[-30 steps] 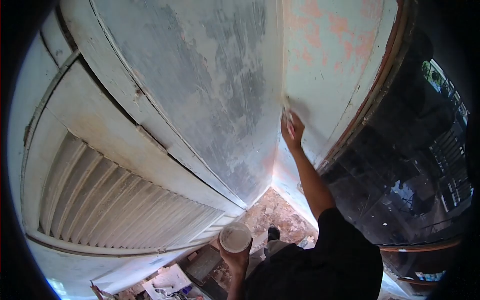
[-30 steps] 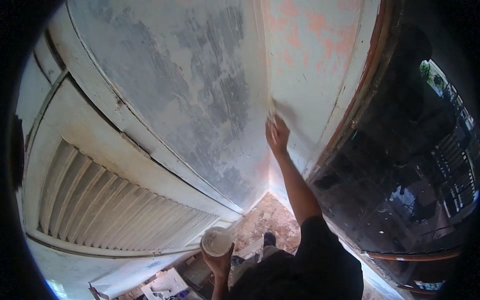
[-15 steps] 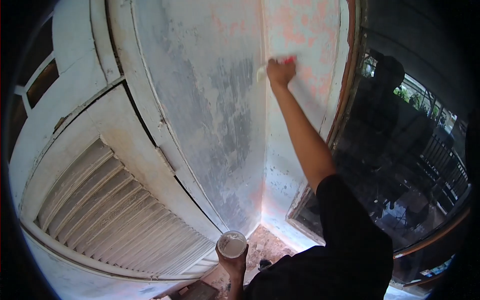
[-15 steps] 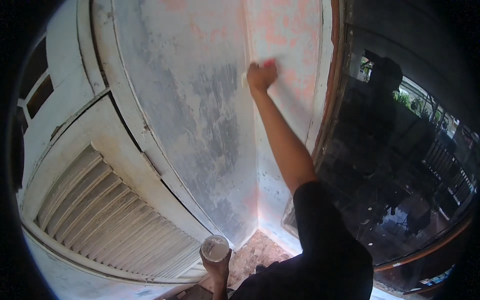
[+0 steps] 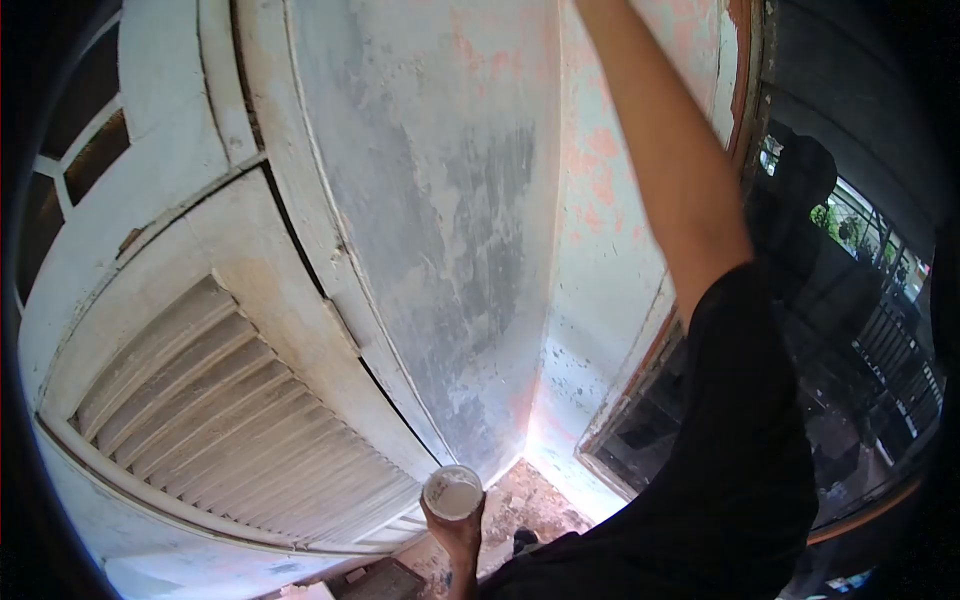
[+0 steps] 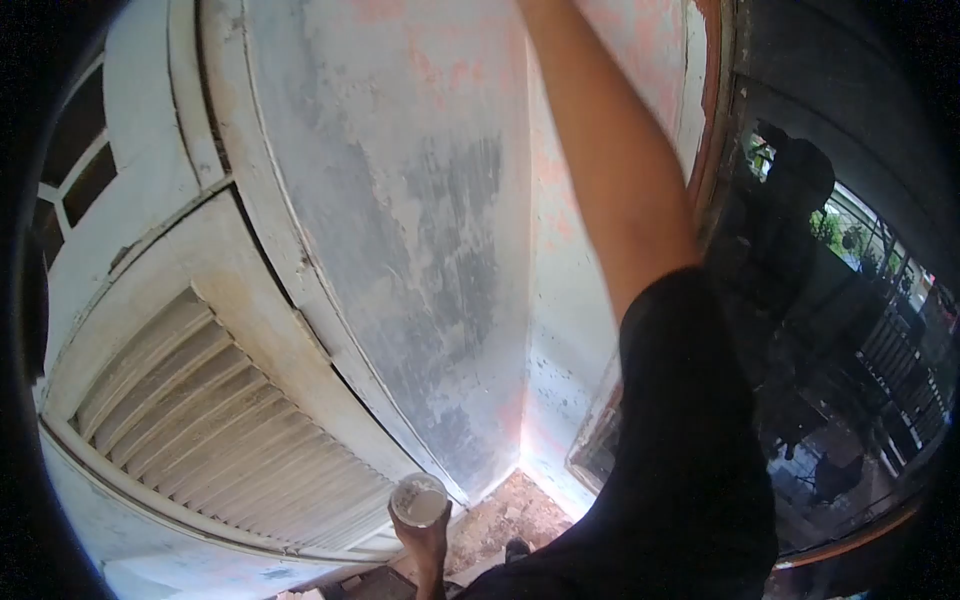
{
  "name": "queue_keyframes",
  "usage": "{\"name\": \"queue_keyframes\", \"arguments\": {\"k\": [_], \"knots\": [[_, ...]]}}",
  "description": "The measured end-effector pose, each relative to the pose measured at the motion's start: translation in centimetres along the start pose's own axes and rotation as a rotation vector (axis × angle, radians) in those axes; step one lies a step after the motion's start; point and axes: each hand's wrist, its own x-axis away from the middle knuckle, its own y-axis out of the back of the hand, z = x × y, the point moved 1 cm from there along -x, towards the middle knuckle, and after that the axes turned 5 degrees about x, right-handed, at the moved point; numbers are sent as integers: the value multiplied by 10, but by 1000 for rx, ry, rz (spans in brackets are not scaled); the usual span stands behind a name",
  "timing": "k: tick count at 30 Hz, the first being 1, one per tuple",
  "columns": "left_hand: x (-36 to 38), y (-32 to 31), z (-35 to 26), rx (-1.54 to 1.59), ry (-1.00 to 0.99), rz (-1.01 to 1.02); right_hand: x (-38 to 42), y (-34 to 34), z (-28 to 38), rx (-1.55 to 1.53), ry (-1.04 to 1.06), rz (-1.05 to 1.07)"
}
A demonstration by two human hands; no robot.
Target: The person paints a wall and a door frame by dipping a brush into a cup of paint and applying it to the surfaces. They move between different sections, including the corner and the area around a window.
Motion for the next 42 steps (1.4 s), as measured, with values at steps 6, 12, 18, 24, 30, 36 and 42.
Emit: {"name": "queue_keyframes", "arguments": {"k": [6,12,18,24,30,36,42], "knots": [[-9,0,-5,90,46,86,119,111,-210,-695,-474,-9],[-7,7,-5,24,17,187,228,289,-380,-613,-721,101],[-2,22,29,159,14,137,267,341,-488,246,-707,-65],[0,42,0,73,9,163,149,185,-302,852,-179,115],[-5,41,10,188,-1,136,57,79,-145,743,53,128],[-8,42,-2,256,89,94,-7,-7,-15,75,-46,161],[-10,49,8,20,53,74,35,16,-8,-690,-302,212]]}}
